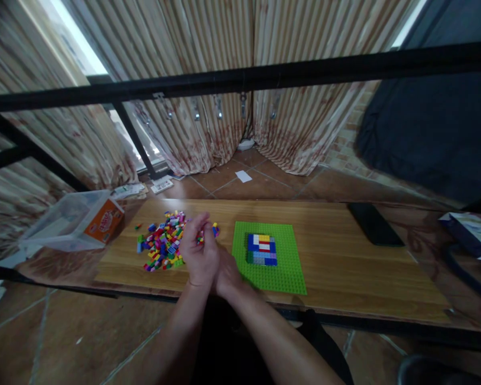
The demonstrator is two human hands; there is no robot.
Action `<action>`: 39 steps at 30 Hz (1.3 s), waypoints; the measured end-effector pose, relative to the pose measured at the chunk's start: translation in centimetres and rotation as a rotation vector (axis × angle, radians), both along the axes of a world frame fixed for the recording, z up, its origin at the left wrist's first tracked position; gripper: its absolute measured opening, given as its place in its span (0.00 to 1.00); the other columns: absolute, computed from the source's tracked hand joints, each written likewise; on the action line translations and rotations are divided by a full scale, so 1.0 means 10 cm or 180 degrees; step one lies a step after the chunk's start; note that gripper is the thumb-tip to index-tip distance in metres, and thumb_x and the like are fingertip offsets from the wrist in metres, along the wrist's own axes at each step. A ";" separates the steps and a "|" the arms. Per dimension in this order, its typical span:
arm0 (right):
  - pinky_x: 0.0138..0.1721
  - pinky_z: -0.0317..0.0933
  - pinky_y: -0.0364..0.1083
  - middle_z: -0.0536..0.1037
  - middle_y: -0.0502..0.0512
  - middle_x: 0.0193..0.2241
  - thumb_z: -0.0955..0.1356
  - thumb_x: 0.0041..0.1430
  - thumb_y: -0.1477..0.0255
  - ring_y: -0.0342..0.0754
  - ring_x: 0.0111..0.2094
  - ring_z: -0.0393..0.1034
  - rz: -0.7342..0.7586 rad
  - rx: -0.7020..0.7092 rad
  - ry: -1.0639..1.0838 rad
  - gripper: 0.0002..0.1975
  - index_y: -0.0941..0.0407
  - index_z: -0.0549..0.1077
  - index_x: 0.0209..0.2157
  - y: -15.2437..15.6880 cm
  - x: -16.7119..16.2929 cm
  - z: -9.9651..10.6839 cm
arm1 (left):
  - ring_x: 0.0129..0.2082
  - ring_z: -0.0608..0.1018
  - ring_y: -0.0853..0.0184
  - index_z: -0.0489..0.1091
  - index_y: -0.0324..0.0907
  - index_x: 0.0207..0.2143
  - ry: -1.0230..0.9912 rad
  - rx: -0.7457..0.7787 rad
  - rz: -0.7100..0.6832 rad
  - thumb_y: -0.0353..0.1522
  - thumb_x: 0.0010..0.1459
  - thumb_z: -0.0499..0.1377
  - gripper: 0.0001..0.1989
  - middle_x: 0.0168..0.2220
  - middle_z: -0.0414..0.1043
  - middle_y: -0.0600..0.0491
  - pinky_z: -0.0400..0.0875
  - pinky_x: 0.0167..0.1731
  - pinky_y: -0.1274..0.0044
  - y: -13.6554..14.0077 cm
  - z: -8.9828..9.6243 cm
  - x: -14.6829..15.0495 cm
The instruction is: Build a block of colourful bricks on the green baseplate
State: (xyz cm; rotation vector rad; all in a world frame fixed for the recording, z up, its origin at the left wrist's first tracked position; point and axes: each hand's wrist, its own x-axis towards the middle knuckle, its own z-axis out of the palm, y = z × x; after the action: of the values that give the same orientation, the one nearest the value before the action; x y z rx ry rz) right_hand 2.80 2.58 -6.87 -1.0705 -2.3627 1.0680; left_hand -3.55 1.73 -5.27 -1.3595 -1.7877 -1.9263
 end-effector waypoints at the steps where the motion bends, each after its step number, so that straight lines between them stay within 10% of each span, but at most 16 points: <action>1: 0.36 0.67 0.45 0.80 0.60 0.43 0.64 0.61 0.68 0.51 0.37 0.74 -0.0013 0.0025 -0.0104 0.20 0.57 0.71 0.53 -0.01 -0.03 0.01 | 0.43 0.76 0.67 0.71 0.40 0.44 -0.0040 0.0004 0.0047 0.28 0.60 0.54 0.11 0.41 0.75 0.49 0.71 0.45 0.72 0.00 0.00 -0.02; 27: 0.40 0.64 0.43 0.78 0.60 0.42 0.62 0.60 0.76 0.48 0.41 0.73 -0.0045 0.0703 -0.0236 0.14 0.58 0.76 0.44 0.01 0.15 0.10 | 0.37 0.77 0.69 0.72 0.40 0.42 -0.0539 -0.0071 0.0102 0.31 0.58 0.55 0.11 0.39 0.76 0.50 0.72 0.39 0.76 0.07 -0.03 -0.09; 39: 0.46 0.59 0.45 0.78 0.61 0.42 0.64 0.60 0.75 0.50 0.44 0.71 -0.1288 0.0609 -0.1018 0.11 0.60 0.76 0.42 0.69 1.21 0.10 | 0.33 0.77 0.67 0.73 0.39 0.41 0.0014 -0.2148 -0.1036 0.27 0.55 0.56 0.11 0.39 0.76 0.47 0.72 0.36 0.74 0.22 -0.23 0.11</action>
State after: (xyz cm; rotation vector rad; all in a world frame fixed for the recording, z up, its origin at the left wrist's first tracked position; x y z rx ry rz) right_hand 14.90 9.52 -5.85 -1.6506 -2.2699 0.5486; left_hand -2.50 3.91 -7.60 -1.9510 -2.4722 -1.4771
